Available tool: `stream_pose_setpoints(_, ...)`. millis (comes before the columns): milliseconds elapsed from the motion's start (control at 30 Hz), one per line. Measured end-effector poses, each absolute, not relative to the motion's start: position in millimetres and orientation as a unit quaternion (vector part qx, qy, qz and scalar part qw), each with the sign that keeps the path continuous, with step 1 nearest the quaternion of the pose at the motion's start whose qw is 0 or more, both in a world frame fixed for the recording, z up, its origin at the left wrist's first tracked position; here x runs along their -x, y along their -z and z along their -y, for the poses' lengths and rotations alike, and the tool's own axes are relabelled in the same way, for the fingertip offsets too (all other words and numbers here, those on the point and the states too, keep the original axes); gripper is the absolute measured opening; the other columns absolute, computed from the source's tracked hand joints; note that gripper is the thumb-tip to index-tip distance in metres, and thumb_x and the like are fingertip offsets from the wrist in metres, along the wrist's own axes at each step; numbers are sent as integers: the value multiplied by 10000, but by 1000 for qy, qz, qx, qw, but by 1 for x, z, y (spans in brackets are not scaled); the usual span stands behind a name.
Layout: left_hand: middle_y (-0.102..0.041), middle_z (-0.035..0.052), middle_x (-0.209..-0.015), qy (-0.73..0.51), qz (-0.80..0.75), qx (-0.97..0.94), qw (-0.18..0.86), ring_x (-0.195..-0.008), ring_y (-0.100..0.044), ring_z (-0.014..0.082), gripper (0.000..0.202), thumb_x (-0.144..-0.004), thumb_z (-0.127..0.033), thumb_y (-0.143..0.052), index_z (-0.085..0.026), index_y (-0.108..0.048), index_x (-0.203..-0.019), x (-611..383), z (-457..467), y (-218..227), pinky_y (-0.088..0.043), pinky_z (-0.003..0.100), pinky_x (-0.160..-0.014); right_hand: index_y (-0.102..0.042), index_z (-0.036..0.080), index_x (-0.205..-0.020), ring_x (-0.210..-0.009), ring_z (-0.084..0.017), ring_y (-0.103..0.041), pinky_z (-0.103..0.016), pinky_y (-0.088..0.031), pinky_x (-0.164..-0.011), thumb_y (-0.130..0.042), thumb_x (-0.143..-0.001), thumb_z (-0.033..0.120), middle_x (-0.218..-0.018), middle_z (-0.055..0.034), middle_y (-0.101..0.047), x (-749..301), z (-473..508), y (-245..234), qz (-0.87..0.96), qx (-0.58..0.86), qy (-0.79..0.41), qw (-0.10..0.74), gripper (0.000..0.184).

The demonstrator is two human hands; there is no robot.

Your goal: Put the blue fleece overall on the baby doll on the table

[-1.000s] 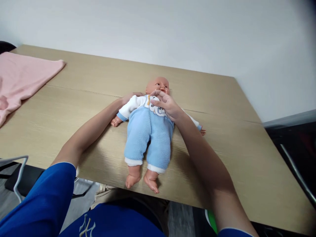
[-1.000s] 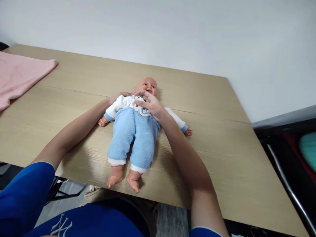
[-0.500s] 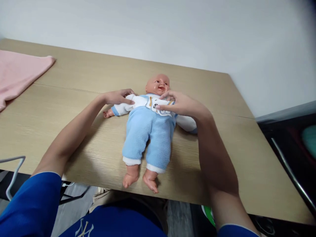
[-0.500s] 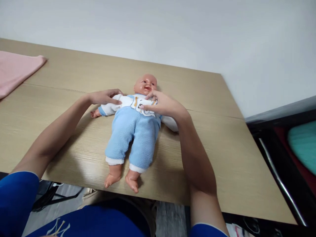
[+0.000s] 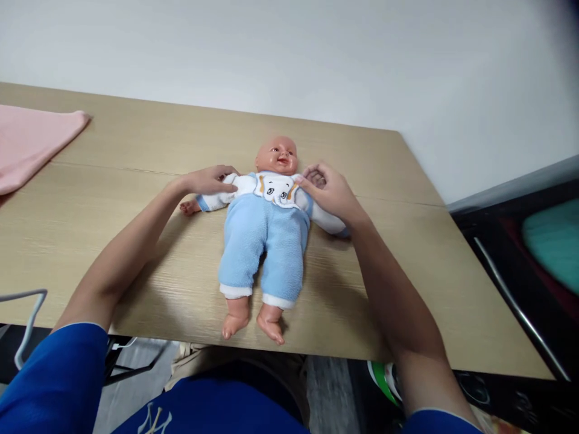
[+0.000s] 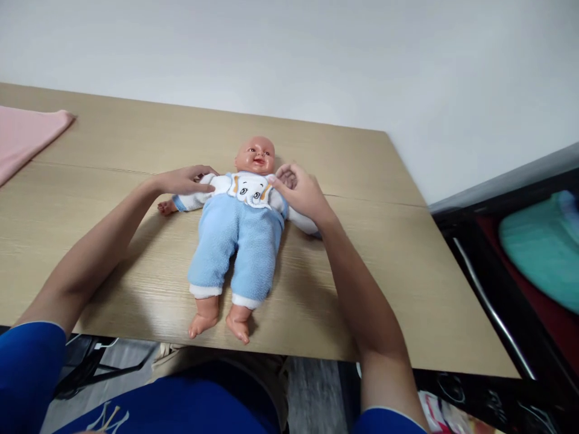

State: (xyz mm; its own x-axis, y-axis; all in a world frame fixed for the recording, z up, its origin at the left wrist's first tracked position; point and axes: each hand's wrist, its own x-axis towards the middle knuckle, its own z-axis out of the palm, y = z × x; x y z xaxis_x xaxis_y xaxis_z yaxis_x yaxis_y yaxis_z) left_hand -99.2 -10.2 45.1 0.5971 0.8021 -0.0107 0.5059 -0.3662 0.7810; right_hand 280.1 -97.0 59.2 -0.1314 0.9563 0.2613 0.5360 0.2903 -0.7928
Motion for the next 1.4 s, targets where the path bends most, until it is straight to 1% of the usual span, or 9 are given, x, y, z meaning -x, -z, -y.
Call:
stream_pose_setpoints(167,-755,141,-1313,-254,-383,-865,203,-1368,-597,428,399,-930,-398,-809,-210,-795,-1281,79,32,-65,-373,636,-1354,-726,292,-1178,-1188,-378,-747,-599,-598,-1151,-799,-980,693,-1223,-130,-801,-340,149,-27,699,568,-143,410,453)
stream_pose_setpoints(300,-705,170,-1408,-306,-300,-882,194,-1438,-573,436,342,-1055,-385,-728,-191,-743,-1336,16,62,-73,-337,643,-1382,-724,304,-1406,-1423,-467,-679,-687,-520,-1278,-891,-891,699,-1485,-202,-765,-388,188,0,728,582,-149,329,669)
stream_pose_setpoints(433,-725,198,-1396,-278,-233,-918,163,-1425,-593,441,319,-1049,-335,-740,-187,-767,-1330,-48,65,-65,-392,610,-1321,-773,333,-1331,-1293,-464,-761,-702,-592,-1201,-945,-841,682,-1372,-162,-828,-407,198,13,708,591,-199,331,626)
stream_pose_setpoints(567,-783,209,-1263,-199,-239,-944,114,-1267,-656,427,256,-1066,-341,-708,-180,-804,-1240,-77,51,-51,-471,580,-1154,-769,326,-1228,-1183,-416,-813,-633,-674,-1086,-1028,-719,710,-1277,-118,-851,-401,192,9,628,585,-243,453,689)
stream_pose_setpoints(800,-789,197,-1149,-212,-209,-946,126,-1187,-650,422,308,-1093,-488,-710,-200,-797,-1158,-72,49,-46,-451,564,-1127,-709,323,-1214,-1309,-355,-777,-530,-645,-1208,-1064,-619,748,-1285,-79,-788,-370,157,-12,528,536,-294,590,813)
stream_pose_setpoints(1000,-754,193,-1238,-269,-128,-928,224,-1199,-667,394,552,-1164,-723,-504,-262,-800,-1231,-62,66,-59,-471,536,-1192,-693,359,-1333,-1368,-304,-738,-455,-640,-1194,-1045,-705,710,-1527,-73,-717,-317,121,-21,531,468,-345,617,800)
stream_pose_setpoints(1167,-762,173,-1299,-292,-125,-918,237,-1268,-682,385,539,-1146,-766,-548,-313,-838,-1192,-52,79,-66,-453,556,-1258,-786,347,-1326,-1355,-337,-723,-493,-641,-1193,-1020,-787,683,-1455,-98,-730,-293,138,-6,621,444,-339,550,676)
stream_pose_setpoints(1267,-774,170,-1256,-334,-105,-907,233,-1218,-711,365,545,-1150,-767,-560,-295,-832,-1164,-53,79,-63,-506,543,-1188,-827,355,-1375,-1422,-363,-687,-552,-610,-1248,-894,-945,686,-1463,-106,-701,-299,150,4,672,404,-313,536,547)
stream_pose_setpoints(1400,-781,135,-1101,-399,-69,-879,253,-1075,-721,311,500,-1132,-736,-657,-250,-777,-1116,-60,76,-58,-561,488,-1040,-829,346,-1440,-1391,-391,-686,-635,-583,-1263,-758,-1053,712,-1458,-123,-689,-304,152,11,710,375,-249,541,537)
